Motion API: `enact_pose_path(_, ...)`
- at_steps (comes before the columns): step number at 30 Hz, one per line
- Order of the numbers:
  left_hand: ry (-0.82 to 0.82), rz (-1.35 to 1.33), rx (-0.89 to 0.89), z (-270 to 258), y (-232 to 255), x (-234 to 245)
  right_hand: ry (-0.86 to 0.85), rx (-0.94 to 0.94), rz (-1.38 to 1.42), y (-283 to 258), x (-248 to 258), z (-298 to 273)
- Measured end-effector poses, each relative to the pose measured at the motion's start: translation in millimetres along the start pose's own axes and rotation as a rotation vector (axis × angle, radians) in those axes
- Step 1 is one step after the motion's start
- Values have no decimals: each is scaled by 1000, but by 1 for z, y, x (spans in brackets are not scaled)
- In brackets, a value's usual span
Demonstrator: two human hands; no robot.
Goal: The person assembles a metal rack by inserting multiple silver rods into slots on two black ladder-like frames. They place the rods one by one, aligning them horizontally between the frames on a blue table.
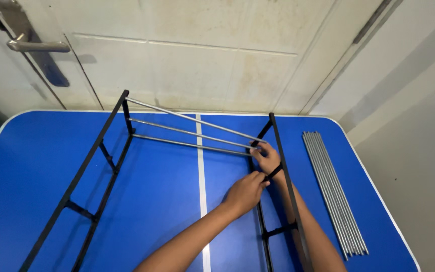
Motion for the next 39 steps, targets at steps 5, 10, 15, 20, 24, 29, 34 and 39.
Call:
enact_pose_path(5, -149, -23, 54, 7, -9, 15, 31, 10, 15, 0, -6, -7)
enact_pose_path(10, 73, 170, -221, 19, -34, 32, 36, 4, 67, -3, -4, -11)
enact_pose_path(15, 179, 300, -228, 34, -76, 24, 119, -86, -57, -6, -2, -12)
enact_pose_path(20, 179, 332, -134, 51, -102, 14, 93, 26, -29, -18, 1, -18)
enact_pose_path(24, 222, 294, -98, 59, -111, 14, 81, -7, 77, -19, 0, -18)
enact_pose_path(29, 246, 269, -88, 62, -119, 15, 142, -18, -4, -28, 0, -19)
enact_pose_path(34, 280, 287, -100, 62, -123, 14, 181, -50, -126, -40, 1, -21)
enact_pose_path(39, 273, 253, -83, 63, -125, 13, 215, -65, -225, -50, 1, -22)
Point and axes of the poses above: each hand's wrist, its own z-axis towards the middle knuckle, its own x-axis out of the back of the hand, y = z × x, the point moved 5 cm from there along z, towards the middle knuckle, and after that the axes turned 7 degrees about -x, right-handed, at the moved point
